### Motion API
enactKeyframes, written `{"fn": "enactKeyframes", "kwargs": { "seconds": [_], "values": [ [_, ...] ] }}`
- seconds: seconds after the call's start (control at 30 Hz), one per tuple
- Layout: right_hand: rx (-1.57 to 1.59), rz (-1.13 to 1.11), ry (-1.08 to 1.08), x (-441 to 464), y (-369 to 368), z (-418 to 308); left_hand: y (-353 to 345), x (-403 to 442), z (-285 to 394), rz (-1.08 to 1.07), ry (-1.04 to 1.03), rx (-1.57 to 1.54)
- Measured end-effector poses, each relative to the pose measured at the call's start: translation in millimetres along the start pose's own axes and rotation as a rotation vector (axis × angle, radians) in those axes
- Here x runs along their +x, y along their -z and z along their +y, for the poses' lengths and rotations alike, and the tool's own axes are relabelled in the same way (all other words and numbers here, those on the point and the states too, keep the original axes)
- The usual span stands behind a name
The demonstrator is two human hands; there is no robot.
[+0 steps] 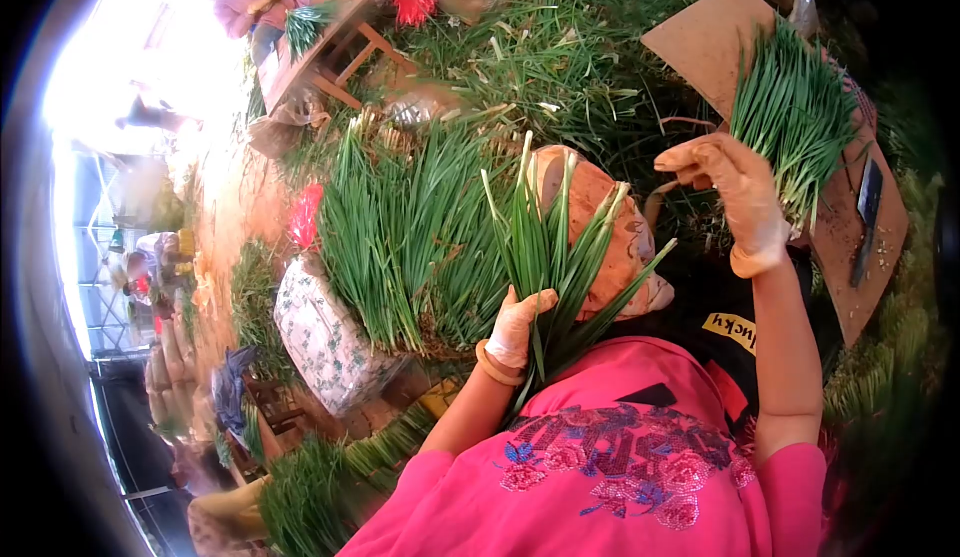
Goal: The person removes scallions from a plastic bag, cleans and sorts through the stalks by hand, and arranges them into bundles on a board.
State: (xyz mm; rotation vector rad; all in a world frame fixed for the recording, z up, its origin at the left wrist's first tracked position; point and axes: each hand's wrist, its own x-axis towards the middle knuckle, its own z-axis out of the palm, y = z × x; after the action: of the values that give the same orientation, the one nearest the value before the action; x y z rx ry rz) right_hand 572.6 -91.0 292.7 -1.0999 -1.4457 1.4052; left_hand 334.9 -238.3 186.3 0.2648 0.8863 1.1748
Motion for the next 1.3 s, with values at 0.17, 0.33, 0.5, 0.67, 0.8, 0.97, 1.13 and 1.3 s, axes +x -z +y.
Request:
{"fn": "enactKeyframes", "kwargs": {
  "seconds": [0.17, 0.33, 0.5, 0.67, 0.8, 0.97, 1.13, 1.3],
  "values": [
    [0.139, -0.263, -0.302, -7.7, -23.5, 81.4, -1.6, -0.9, -4.2, 0.025, -0.015, 0.111],
    [-0.206, -0.308, -0.336, -14.6, -45.8, 73.1, -12.5, -3.7, -5.0, -0.080, -0.023, 0.470],
    [-0.240, -0.672, -0.383, -34.5, -45.1, 18.9, -14.0, 3.9, -4.1, -0.044, -0.080, 0.400],
    [0.280, -0.476, -0.394, -43.1, -0.5, -20.0, 4.7, 3.3, -11.1, -0.009, -0.122, 0.271],
    [0.081, -0.229, -0.204, -8.3, -4.8, 63.7, 3.9, 6.7, -19.8, -0.094, -0.253, 0.370],
    [0.231, -0.200, -0.370, -10.2, -46.6, 86.3, -10.8, -4.5, -28.4, 0.037, -0.448, 0.532],
    [0.269, -0.214, -0.401, -7.9, -47.8, 88.1, -8.3, -2.7, -21.0, 0.031, -0.263, 0.302],
    [0.415, -0.233, -0.423, -9.6, -54.5, 105.4, -0.5, 0.0, -27.2, -0.013, -0.374, 0.534]
  ]
}}
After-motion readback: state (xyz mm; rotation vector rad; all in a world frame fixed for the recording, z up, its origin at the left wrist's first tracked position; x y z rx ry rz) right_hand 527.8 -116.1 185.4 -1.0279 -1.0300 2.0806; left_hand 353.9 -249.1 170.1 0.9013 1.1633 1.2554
